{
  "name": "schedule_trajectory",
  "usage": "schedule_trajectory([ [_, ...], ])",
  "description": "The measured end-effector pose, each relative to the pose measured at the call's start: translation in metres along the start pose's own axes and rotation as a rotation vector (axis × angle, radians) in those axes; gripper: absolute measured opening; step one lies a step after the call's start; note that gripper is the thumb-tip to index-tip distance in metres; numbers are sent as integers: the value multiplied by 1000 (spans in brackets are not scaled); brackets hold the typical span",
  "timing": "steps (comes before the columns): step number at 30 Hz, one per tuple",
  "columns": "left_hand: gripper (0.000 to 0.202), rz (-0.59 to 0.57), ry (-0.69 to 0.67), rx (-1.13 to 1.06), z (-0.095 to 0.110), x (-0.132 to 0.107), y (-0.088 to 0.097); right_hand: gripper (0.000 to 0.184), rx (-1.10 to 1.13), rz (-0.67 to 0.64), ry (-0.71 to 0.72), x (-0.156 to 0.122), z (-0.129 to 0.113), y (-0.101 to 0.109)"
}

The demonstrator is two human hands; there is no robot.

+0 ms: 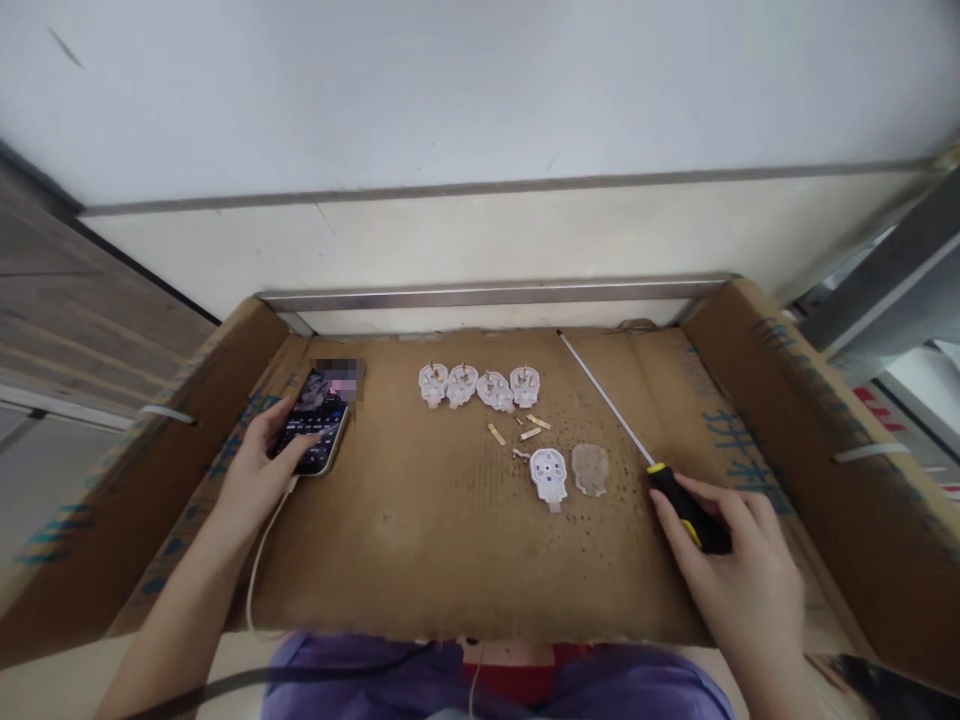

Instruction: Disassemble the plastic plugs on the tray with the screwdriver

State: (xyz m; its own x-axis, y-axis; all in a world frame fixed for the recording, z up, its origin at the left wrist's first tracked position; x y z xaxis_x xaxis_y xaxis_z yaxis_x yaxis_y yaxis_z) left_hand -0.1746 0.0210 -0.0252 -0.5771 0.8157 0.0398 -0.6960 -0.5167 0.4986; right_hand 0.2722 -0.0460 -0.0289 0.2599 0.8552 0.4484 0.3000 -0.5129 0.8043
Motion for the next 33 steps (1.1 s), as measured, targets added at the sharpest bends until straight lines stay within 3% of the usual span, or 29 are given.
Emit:
schedule_trajectory([
  [5, 70, 15, -98, 38, -2, -1, -1, 47, -3, 7, 7, 0, 0, 0],
  [8, 68, 70, -57, -14, 4, -1, -3, 46, -1, -1, 1, 0, 1, -1],
  [12, 69, 33, -57, 42, 12, 1, -6, 45, -2, 1, -12, 0, 1, -1],
  [16, 61, 60, -8, -88, 17, -4, -1, 45, 3, -1, -15, -1, 2, 0],
  [19, 60, 37, -26, -138, 16, -8, 4, 45, 10, 2, -11, -1, 2, 0],
  [24, 71, -28, -74, -10, 7, -6, 4, 44, 3, 12, -1, -1, 2, -1],
  [30, 60, -4, -60, -70, 9, -6, 4, 45, 18, 9, 2, 0, -1, 0],
  [33, 57, 60, -48, -143, 15, -9, 7, 43, 24, 6, -7, 0, 0, -1],
])
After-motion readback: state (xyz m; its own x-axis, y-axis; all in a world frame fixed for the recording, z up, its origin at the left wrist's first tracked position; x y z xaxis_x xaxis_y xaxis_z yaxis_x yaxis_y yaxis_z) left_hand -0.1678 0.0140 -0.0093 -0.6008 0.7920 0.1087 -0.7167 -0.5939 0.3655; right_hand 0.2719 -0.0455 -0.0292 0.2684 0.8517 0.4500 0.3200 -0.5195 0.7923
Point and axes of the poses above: each hand's wrist, its own x-axis towards the middle knuckle, its own y-axis out of the back of the hand, z = x × y, the point moved 1 cm from there along x, towards the middle knuckle, and after that the axes turned 1 degree about y, right-handed, at the moved point
